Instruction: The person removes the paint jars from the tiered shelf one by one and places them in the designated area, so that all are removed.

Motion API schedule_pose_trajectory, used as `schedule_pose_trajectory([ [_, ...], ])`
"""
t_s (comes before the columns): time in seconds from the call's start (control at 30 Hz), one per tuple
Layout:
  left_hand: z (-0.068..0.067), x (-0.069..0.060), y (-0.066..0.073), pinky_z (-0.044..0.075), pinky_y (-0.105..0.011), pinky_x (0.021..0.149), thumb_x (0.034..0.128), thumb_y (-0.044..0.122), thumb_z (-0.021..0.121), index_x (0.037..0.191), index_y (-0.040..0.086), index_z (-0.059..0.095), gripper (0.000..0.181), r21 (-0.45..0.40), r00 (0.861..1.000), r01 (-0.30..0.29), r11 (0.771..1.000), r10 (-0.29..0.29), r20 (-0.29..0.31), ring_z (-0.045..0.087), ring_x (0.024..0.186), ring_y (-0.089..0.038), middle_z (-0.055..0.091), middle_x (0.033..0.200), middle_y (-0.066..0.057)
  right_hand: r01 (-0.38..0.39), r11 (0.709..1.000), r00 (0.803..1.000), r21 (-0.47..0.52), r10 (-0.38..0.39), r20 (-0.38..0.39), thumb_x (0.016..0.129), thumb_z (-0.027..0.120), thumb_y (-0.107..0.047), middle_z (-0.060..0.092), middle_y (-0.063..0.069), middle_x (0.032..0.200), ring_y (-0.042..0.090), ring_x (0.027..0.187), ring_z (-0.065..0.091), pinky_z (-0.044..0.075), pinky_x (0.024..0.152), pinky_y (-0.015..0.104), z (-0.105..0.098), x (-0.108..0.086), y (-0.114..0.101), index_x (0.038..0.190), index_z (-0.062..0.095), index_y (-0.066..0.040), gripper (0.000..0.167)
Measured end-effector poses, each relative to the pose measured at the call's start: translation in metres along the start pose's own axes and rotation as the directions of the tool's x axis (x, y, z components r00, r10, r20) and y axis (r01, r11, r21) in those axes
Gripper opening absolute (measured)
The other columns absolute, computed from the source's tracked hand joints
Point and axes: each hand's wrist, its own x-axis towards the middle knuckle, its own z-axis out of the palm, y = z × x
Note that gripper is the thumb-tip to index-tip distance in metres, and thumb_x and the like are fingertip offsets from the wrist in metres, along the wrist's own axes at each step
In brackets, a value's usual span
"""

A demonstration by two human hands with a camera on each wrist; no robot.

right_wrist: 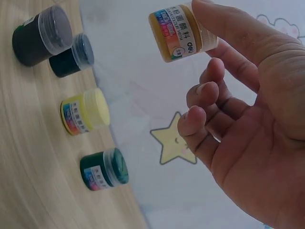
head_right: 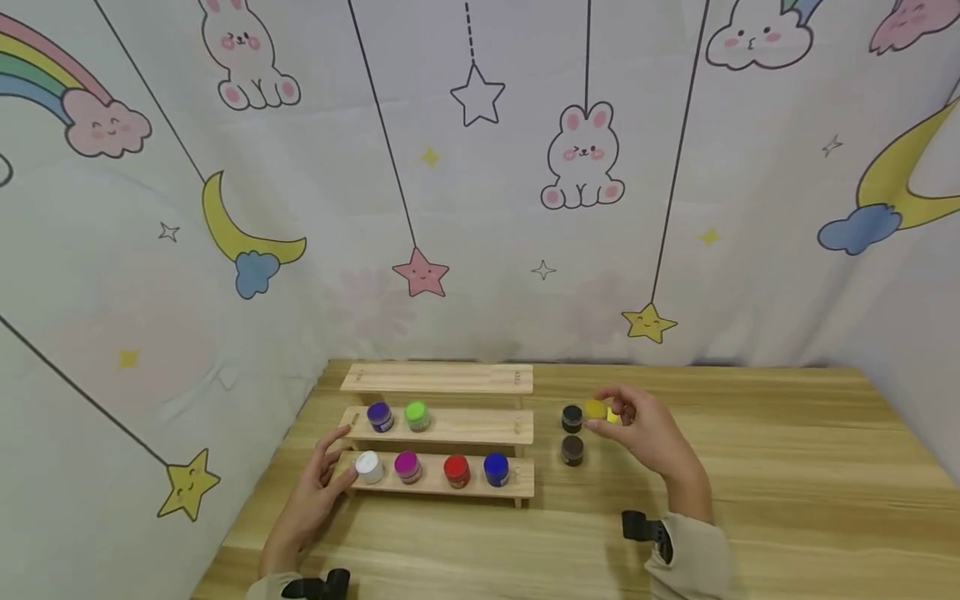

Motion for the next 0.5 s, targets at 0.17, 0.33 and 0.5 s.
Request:
schedule_pose_trajectory([
  [0.17,0.0,0.001,0.002,0.014,-0.068,0.115,0.0985,0.008,0.063,0.153,0.013,0.033,0.062,0.006,1.0,-0.011,1.0,0.011,0.003,0.029,0.141,-0.049,0.029,0.16,-0.017,-0.005,0.999,0.999,0.036,0.003,0.04,0.089,0.078,-0.025,0.049,0.007,0.083,0.016,0.066,0.044,0.041,0.056,0.03,-0.002,-0.002,0.009,0.121,0.063,-0.005,0.04],
  [0.33,0.001,0.0,0.003,0.015,-0.068,0.114,0.0987,0.009,0.063,0.153,0.013,0.033,0.062,0.005,1.0,-0.01,1.0,0.01,0.003,0.03,0.141,-0.048,0.029,0.159,-0.017,0.003,0.996,0.996,0.089,-0.011,0.089,0.089,0.078,-0.02,0.049,0.006,0.078,0.013,0.063,0.044,0.04,0.055,0.029,-0.005,-0.006,0.018,0.121,0.063,-0.002,0.04],
  [0.5,0.001,0.0,0.002,0.015,-0.069,0.114,0.0986,0.009,0.063,0.153,0.012,0.034,0.062,0.012,1.0,-0.012,1.0,0.012,0.0,0.031,0.141,-0.049,0.03,0.159,-0.018,-0.02,0.988,0.987,0.153,-0.005,0.162,0.089,0.078,-0.016,0.048,0.006,0.074,0.011,0.061,0.043,0.038,0.053,0.028,-0.004,-0.007,0.029,0.122,0.061,0.003,0.041],
])
